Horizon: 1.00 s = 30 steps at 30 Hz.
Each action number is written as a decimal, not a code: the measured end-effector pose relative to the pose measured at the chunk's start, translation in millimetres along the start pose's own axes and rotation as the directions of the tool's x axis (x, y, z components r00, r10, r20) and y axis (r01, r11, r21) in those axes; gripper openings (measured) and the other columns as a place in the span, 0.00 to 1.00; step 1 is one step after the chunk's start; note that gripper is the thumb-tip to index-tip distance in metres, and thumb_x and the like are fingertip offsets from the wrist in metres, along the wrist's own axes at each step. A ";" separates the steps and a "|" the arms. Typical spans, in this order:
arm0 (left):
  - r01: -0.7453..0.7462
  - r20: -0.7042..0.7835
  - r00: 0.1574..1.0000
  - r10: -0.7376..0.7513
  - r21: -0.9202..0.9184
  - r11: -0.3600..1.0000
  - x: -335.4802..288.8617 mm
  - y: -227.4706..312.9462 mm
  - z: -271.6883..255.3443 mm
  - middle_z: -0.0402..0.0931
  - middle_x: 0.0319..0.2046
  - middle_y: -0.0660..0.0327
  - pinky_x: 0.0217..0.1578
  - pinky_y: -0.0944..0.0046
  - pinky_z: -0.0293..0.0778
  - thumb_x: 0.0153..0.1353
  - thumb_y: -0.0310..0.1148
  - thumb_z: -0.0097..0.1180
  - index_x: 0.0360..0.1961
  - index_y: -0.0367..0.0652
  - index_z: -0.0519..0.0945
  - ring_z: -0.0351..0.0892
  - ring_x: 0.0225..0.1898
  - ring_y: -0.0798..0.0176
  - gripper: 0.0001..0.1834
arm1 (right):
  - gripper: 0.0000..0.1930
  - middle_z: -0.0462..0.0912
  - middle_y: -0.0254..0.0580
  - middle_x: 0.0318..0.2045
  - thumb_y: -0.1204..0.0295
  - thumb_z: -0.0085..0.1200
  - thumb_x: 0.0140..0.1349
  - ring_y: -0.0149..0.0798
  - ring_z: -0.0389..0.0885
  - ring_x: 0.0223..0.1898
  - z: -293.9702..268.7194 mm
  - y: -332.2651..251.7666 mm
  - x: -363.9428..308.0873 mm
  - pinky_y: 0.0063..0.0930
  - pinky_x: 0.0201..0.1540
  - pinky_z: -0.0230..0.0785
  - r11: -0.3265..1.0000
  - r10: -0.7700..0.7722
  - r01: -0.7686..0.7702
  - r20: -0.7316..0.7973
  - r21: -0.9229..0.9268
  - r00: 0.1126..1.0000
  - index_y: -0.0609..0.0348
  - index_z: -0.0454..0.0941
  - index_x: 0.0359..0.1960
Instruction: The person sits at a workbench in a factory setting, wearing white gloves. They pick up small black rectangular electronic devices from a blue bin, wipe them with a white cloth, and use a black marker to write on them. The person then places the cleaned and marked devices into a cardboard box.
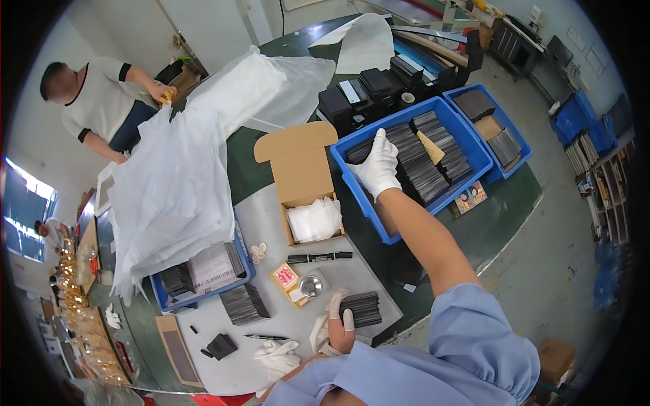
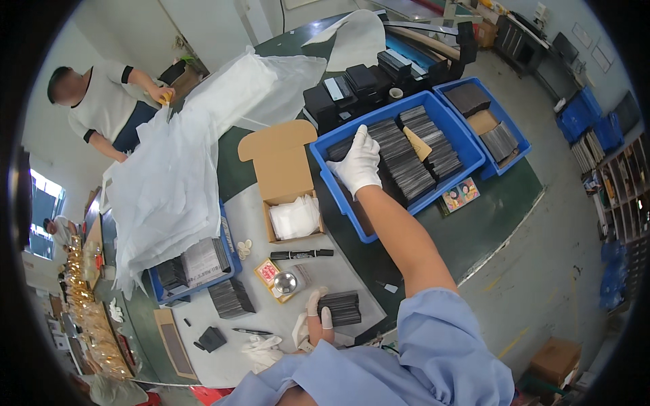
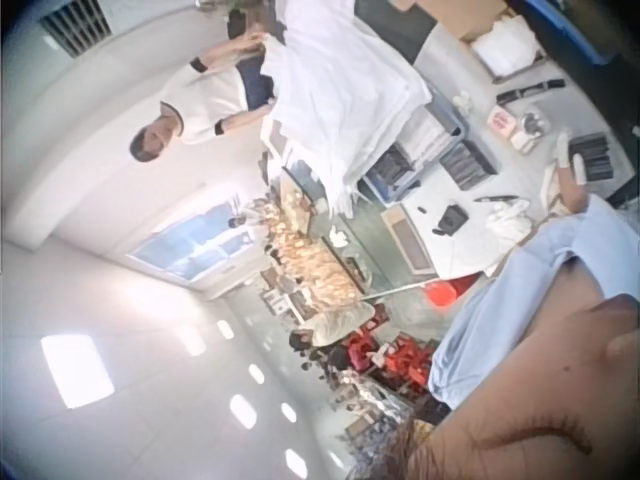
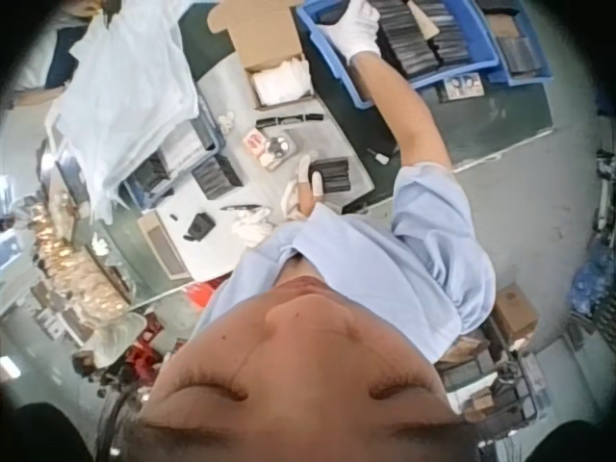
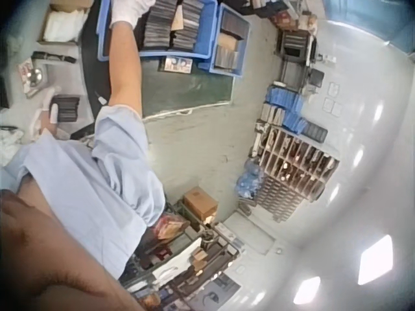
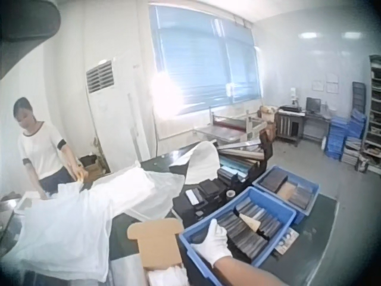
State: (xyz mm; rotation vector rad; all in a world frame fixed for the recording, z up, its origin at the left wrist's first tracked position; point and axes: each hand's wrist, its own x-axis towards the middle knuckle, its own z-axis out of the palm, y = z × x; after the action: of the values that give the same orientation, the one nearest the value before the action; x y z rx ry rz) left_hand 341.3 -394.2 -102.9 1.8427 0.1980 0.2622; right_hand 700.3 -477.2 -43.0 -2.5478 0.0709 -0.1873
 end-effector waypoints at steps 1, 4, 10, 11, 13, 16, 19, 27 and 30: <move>0.001 -0.003 1.000 -0.001 0.009 1.000 0.1 -0.7 -0.3 0.66 0.58 0.43 0.61 0.51 0.60 0.68 0.28 0.42 0.63 0.32 0.61 0.67 0.59 0.44 0.24 | 0.63 0.62 0.58 0.63 0.53 0.74 0.39 0.56 0.57 0.66 -0.7 -0.2 0.5 0.42 0.68 0.53 1.000 0.003 -0.002 0.031 -0.014 1.000 0.70 0.43 0.69; -0.015 -0.011 1.000 0.016 0.030 0.999 0.1 -5.3 -1.0 0.68 0.58 0.43 0.61 0.50 0.61 0.67 0.30 0.43 0.63 0.33 0.61 0.68 0.58 0.43 0.24 | 0.63 0.61 0.59 0.63 0.52 0.73 0.39 0.57 0.57 0.65 -5.6 -3.9 1.1 0.43 0.68 0.53 0.999 0.015 -0.011 0.098 -0.051 0.995 0.70 0.42 0.69; -0.036 -0.027 0.999 0.036 -0.032 0.999 -0.6 -16.2 5.1 0.69 0.56 0.42 0.59 0.50 0.62 0.67 0.31 0.44 0.62 0.33 0.63 0.69 0.56 0.42 0.24 | 0.61 0.57 0.61 0.65 0.52 0.72 0.40 0.58 0.55 0.66 0.4 5.1 1.0 0.42 0.69 0.52 1.000 0.001 0.001 0.067 -0.031 0.998 0.70 0.44 0.69; -0.033 -0.029 0.999 0.032 -0.032 0.999 -0.2 -16.3 4.4 0.70 0.56 0.42 0.59 0.49 0.62 0.67 0.30 0.44 0.62 0.33 0.64 0.69 0.56 0.42 0.24 | 0.61 0.56 0.61 0.66 0.52 0.72 0.40 0.58 0.55 0.67 0.0 5.6 1.5 0.42 0.69 0.52 1.000 -0.008 0.010 0.090 -0.029 0.996 0.69 0.44 0.69; -0.020 -0.013 1.000 0.020 -0.018 1.000 -1.8 -18.7 1.4 0.68 0.58 0.45 0.61 0.54 0.61 0.68 0.32 0.43 0.63 0.34 0.62 0.69 0.58 0.48 0.24 | 0.61 0.53 0.62 0.68 0.52 0.72 0.40 0.59 0.54 0.67 -4.9 6.6 1.4 0.42 0.70 0.51 0.998 -0.046 0.052 0.155 -0.034 0.987 0.69 0.44 0.69; -0.017 -0.026 1.000 0.016 -0.022 1.000 -1.8 -16.7 2.6 0.69 0.57 0.44 0.60 0.51 0.62 0.67 0.31 0.44 0.62 0.33 0.63 0.69 0.57 0.44 0.24 | 0.62 0.49 0.64 0.69 0.52 0.73 0.39 0.61 0.52 0.68 -17.2 12.6 -3.9 0.42 0.71 0.50 0.990 -0.115 0.131 0.252 -0.047 0.961 0.69 0.43 0.70; -0.023 -0.036 0.999 0.021 -0.056 0.998 -1.0 -15.8 5.5 0.70 0.56 0.42 0.59 0.49 0.62 0.66 0.30 0.45 0.62 0.33 0.64 0.69 0.56 0.40 0.24 | 0.65 0.49 0.66 0.69 0.53 0.75 0.37 0.62 0.53 0.68 -13.4 27.4 -3.8 0.42 0.70 0.51 0.983 -0.166 0.179 0.254 -0.031 0.953 0.69 0.42 0.70; -0.025 -0.023 0.999 0.025 0.003 1.000 -1.3 -14.8 1.8 0.70 0.56 0.42 0.60 0.50 0.61 0.66 0.31 0.45 0.62 0.33 0.63 0.69 0.56 0.41 0.25 | 0.67 0.62 0.64 0.61 0.54 0.77 0.34 0.61 0.62 0.63 -16.1 2.0 -4.3 0.44 0.66 0.59 0.998 0.023 -0.031 0.130 0.057 0.991 0.69 0.40 0.69; -0.034 -0.029 0.999 0.034 -0.010 0.999 -0.3 -12.3 3.4 0.70 0.56 0.42 0.59 0.49 0.62 0.66 0.31 0.45 0.62 0.33 0.63 0.69 0.56 0.41 0.25 | 0.66 0.61 0.65 0.62 0.55 0.76 0.36 0.61 0.62 0.63 -8.8 5.0 -4.4 0.44 0.66 0.59 0.995 0.032 -0.037 0.057 0.089 0.998 0.69 0.39 0.69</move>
State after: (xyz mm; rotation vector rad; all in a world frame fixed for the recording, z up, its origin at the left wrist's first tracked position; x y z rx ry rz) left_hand 341.9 -393.9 -115.6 1.8344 0.1854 0.3132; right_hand 694.6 -485.7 -39.0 -2.4586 0.0830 -0.1045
